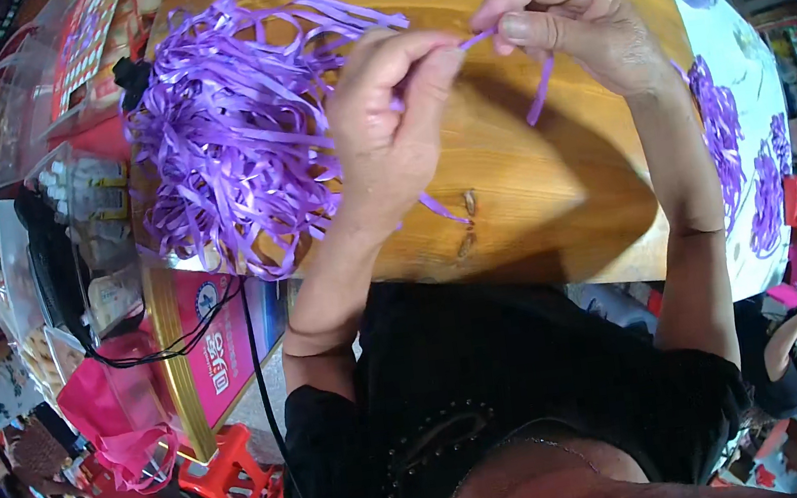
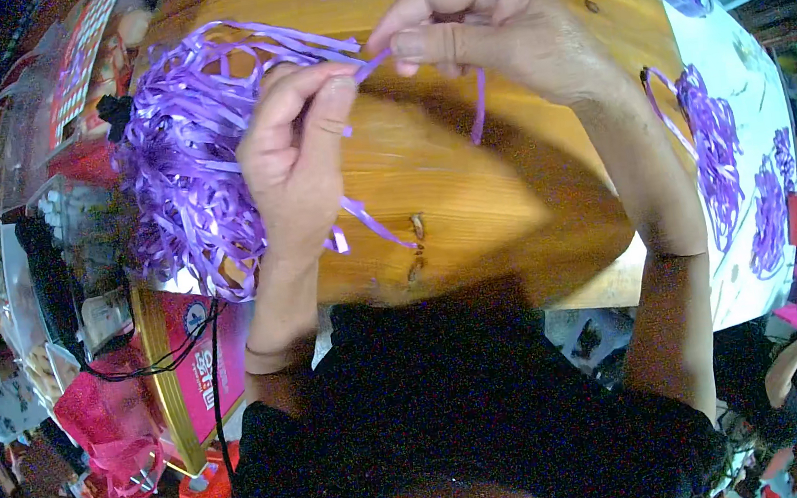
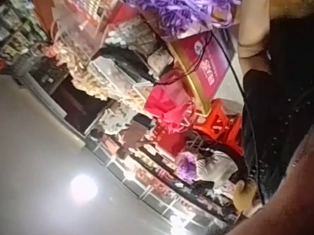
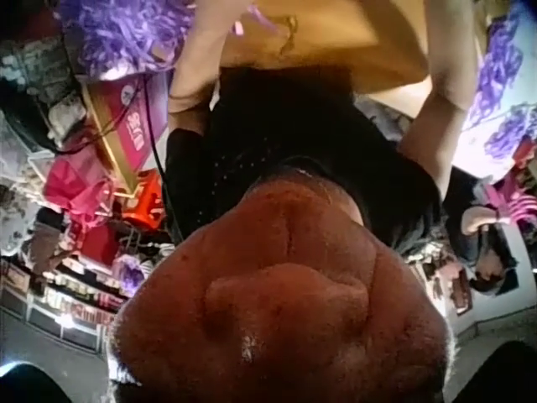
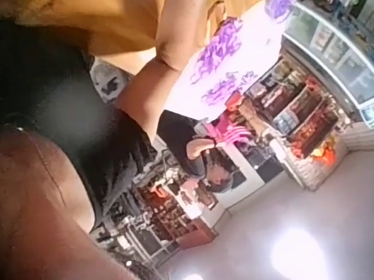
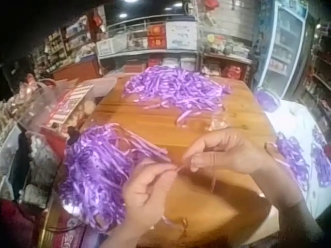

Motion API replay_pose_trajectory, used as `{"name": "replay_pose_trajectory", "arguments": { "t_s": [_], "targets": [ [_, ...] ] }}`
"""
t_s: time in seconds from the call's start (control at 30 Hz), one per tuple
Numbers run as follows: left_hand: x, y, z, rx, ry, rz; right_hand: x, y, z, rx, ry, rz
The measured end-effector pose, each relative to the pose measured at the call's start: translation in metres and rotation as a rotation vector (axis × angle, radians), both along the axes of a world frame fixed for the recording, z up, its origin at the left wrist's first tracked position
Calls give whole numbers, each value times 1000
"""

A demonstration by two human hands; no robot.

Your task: Tying purple plastic ribbons into knots to assemble a decorative object or pom-pom.

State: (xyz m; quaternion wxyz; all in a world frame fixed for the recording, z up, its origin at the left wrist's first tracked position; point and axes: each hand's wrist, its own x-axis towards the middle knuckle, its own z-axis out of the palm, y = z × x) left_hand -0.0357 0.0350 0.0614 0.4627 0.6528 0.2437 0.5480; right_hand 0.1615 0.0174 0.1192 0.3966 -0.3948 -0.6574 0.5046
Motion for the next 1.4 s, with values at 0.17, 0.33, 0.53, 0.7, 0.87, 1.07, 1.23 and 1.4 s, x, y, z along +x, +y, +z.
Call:
{"name": "replay_pose_trajectory", "arguments": {
  "t_s": [0.17,0.33,0.53,0.7,0.87,1.07,1.23,1.4],
  "targets": [
    [-28,5,-11,133,224,277,48,-26,-25,5,-177,-338],
    [-29,18,-18,648,836,549,40,-39,-50,-22,-140,-317],
    [39,-11,-18,478,329,185,16,-36,-42,18,-30,-285],
    [46,-18,-16,-399,0,-227,22,-40,-43,177,-147,-347],
    [42,-14,-22,-333,135,-158,26,-41,-45,537,-478,-355],
    [44,-10,-20,-377,81,-134,30,-38,-56,929,-792,-288],
    [42,-9,-23,-383,42,-141,30,-40,-52,838,-746,-346],
    [44,-4,-29,-306,75,-96,31,-39,-49,704,-681,-346]
  ]
}}
